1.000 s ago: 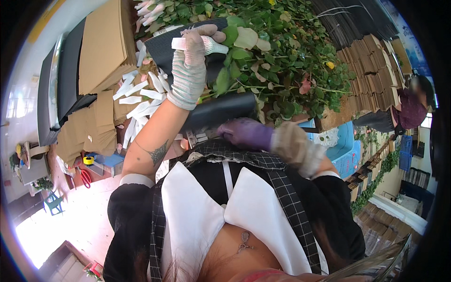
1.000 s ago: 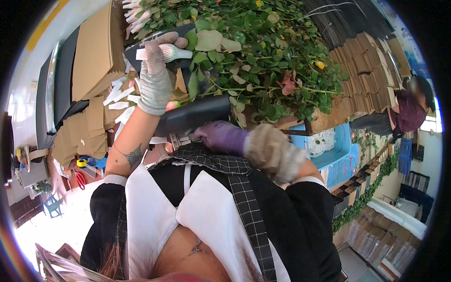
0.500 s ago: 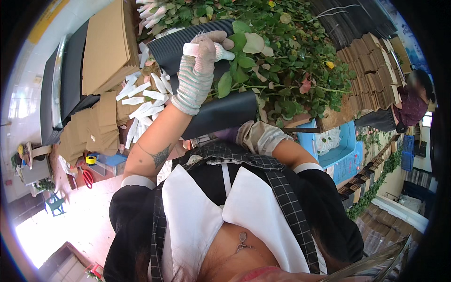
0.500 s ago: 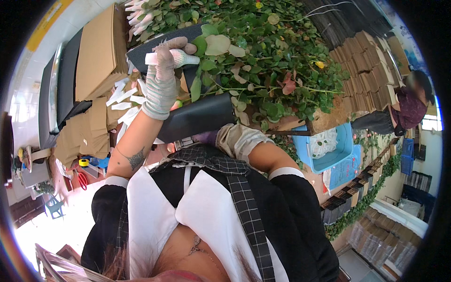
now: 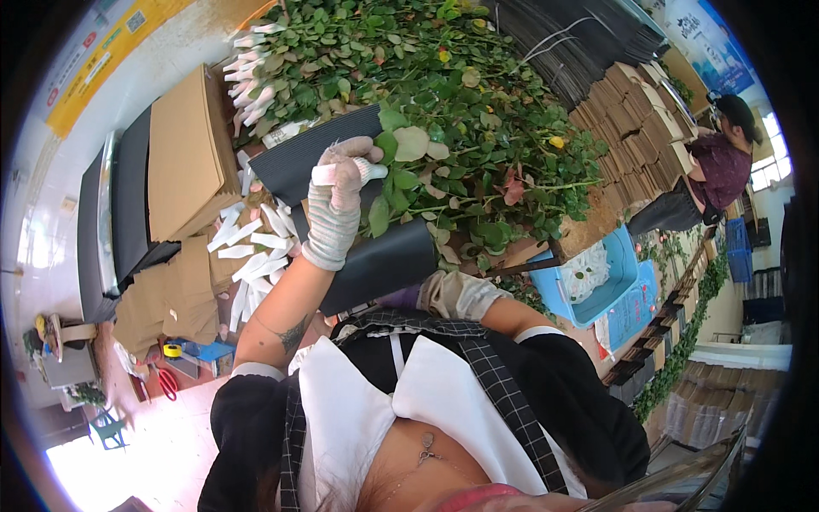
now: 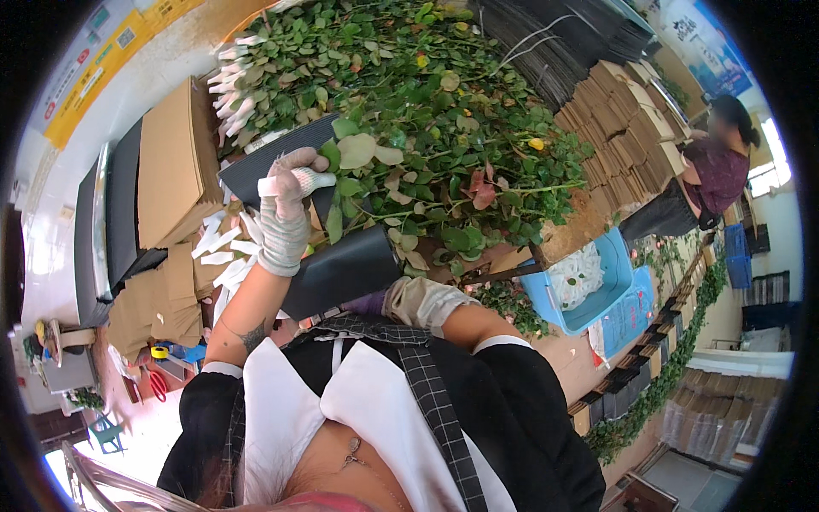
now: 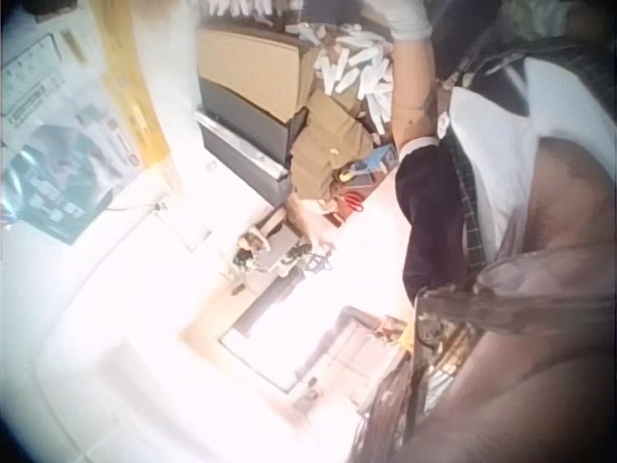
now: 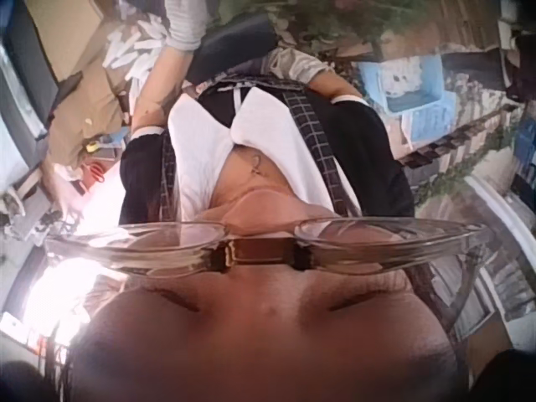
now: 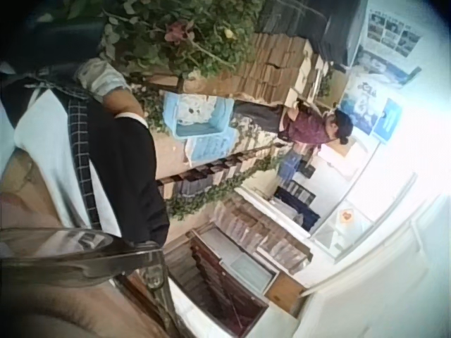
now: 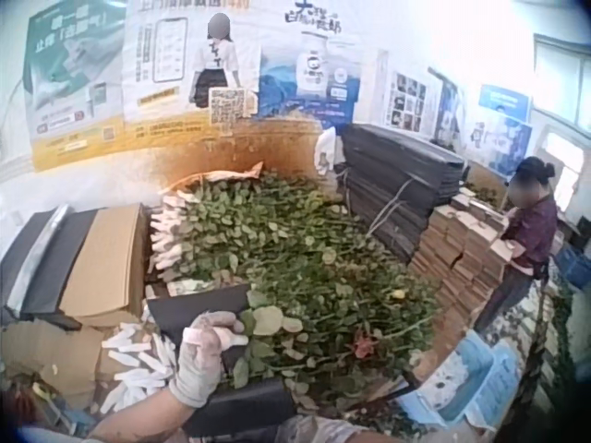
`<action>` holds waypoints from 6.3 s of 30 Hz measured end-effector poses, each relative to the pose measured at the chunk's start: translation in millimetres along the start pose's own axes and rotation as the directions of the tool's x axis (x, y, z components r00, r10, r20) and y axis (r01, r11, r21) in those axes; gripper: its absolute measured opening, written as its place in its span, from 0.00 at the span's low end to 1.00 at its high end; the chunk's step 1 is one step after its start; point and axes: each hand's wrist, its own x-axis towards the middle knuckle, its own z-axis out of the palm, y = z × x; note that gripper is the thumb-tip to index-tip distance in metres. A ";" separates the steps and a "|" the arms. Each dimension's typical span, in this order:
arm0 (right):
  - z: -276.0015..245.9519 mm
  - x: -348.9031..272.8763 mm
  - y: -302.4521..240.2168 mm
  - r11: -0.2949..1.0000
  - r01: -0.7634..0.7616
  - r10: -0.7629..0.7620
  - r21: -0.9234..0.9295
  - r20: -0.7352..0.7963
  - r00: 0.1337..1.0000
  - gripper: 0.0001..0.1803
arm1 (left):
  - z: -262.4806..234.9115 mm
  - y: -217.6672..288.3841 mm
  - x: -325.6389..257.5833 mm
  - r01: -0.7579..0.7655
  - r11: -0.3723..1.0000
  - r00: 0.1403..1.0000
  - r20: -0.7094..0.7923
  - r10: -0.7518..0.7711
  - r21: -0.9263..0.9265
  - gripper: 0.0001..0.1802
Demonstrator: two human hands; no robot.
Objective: The person picks up roses from a pile, places them individually into a grey protective sleeve, and uses tweezers to adjust the petals of a flower.
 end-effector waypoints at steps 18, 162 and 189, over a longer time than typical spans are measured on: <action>-255.1 -15.2 -80.8 0.992 0.023 -0.085 -0.123 -0.530 0.844 0.26 | 19.9 23.4 14.8 -0.481 0.753 0.864 0.390 0.318 0.450 0.26; -308.0 -50.0 -121.7 0.861 0.475 -0.435 -0.180 -0.744 0.507 0.13 | -11.2 -10.6 -4.4 -0.432 0.705 0.891 0.389 0.236 0.562 0.22; -301.5 -45.1 -117.3 0.895 0.396 -0.407 -0.206 -0.740 0.536 0.18 | 13.5 24.1 3.2 -0.428 0.755 0.889 0.380 0.255 0.497 0.14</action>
